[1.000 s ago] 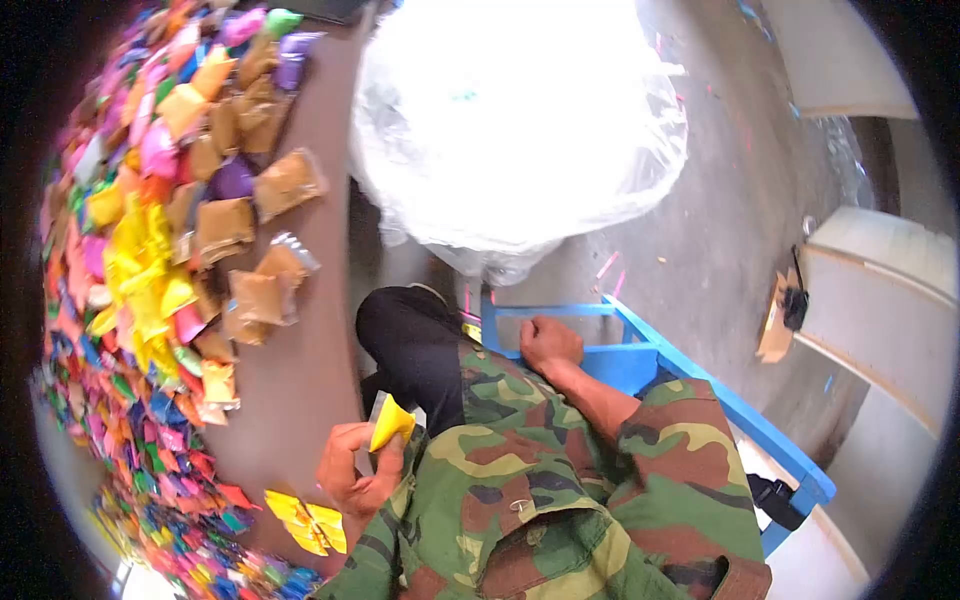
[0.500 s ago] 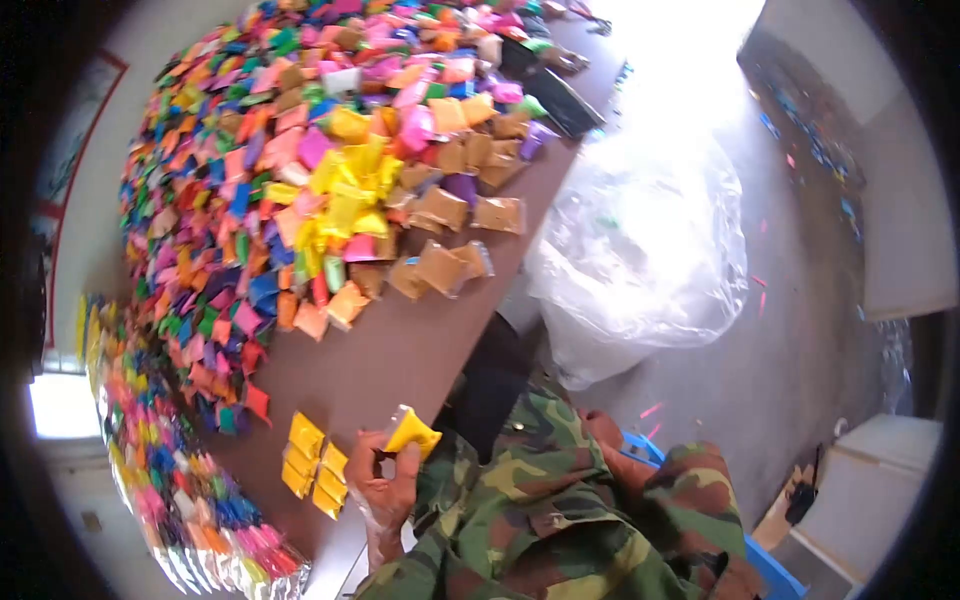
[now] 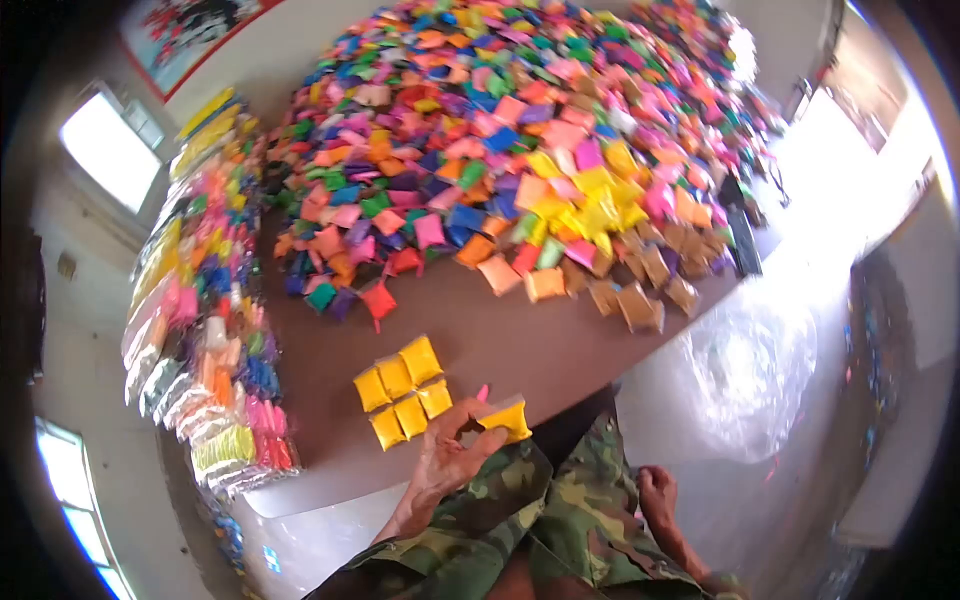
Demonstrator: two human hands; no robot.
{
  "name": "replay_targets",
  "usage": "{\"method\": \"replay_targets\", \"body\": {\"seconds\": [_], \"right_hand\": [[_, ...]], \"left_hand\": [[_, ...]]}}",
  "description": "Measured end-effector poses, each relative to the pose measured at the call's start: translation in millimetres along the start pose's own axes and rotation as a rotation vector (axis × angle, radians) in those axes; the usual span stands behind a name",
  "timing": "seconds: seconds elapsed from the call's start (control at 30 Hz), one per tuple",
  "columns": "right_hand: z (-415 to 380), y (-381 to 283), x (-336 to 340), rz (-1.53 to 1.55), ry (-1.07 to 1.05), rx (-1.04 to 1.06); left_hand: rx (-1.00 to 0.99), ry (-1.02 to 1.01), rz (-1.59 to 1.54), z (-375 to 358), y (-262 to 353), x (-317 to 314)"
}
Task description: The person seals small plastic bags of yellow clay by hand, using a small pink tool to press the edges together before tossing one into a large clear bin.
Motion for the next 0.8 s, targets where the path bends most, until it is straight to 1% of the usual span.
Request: {"method": "replay_targets", "body": {"seconds": [0.07, 0.1, 0.13, 0.2, 0.27, 0.33, 0.37, 0.4, 0.5, 0.53, 0.6, 0.63, 0.67, 0.77, 0.8], "right_hand": [[-4, -78, -34, 0.158, -0.286, 0.056], [-12, -131, -58, 0.142, -0.486, 0.222], [-32, -212, -68, -0.118, -0.596, 0.367], [-34, -273, -103, 0.003, -0.793, 0.359], [-12, -321, -134, 0.073, -0.744, 0.584], [-13, -365, -159, 0.340, -0.768, 0.501], [-19, -382, -169, 0.368, -0.835, 0.474], [-26, -394, -178, 0.397, -0.904, 0.444], [-39, -398, -209, 0.433, -1.079, 0.470], [-47, -393, -216, 0.486, -1.118, 0.424], [-59, -383, -223, 0.597, -1.184, 0.335], [-57, -378, -224, 0.562, -1.154, 0.365], [-55, -370, -227, 0.530, -1.122, 0.392], [-50, -362, -218, 0.421, -1.002, 0.472], [-48, -361, -214, 0.382, -0.958, 0.504]], "left_hand": [[0.140, 0.059, -0.152, -7, -14, 12], [0.207, 0.078, -0.230, -6, -19, 17], [0.263, 0.085, -0.262, -5, -9, 24], [0.164, 0.162, -0.313, -4, 1, 43], [0.115, 0.231, -0.359, -11, 6, 56], [0.100, 0.260, -0.391, -13, 14, 69], [0.099, 0.274, -0.414, -16, 14, 71], [0.070, 0.290, -0.372, -18, 13, 75], [0.120, 0.371, -0.203, -28, -11, 83], [0.094, 0.428, -0.164, -29, -13, 83], [0.072, 0.476, 0.027, -34, -14, 84], [0.057, 0.490, 0.126, -34, -14, 84], [0.053, 0.512, 0.155, -35, -13, 83], [0.067, 0.454, 0.198, -34, -16, 72], [0.103, 0.452, 0.085, -33, -23, 69]]}}
Point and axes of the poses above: each hand's wrist, its own z-axis towards the middle knuckle, its own x-axis out of the back of the hand, y = z × x, the point moved 8 cm from there along z, towards the middle knuckle, and after that the axes turned 1 degree about -x, right-handed, at the moved point
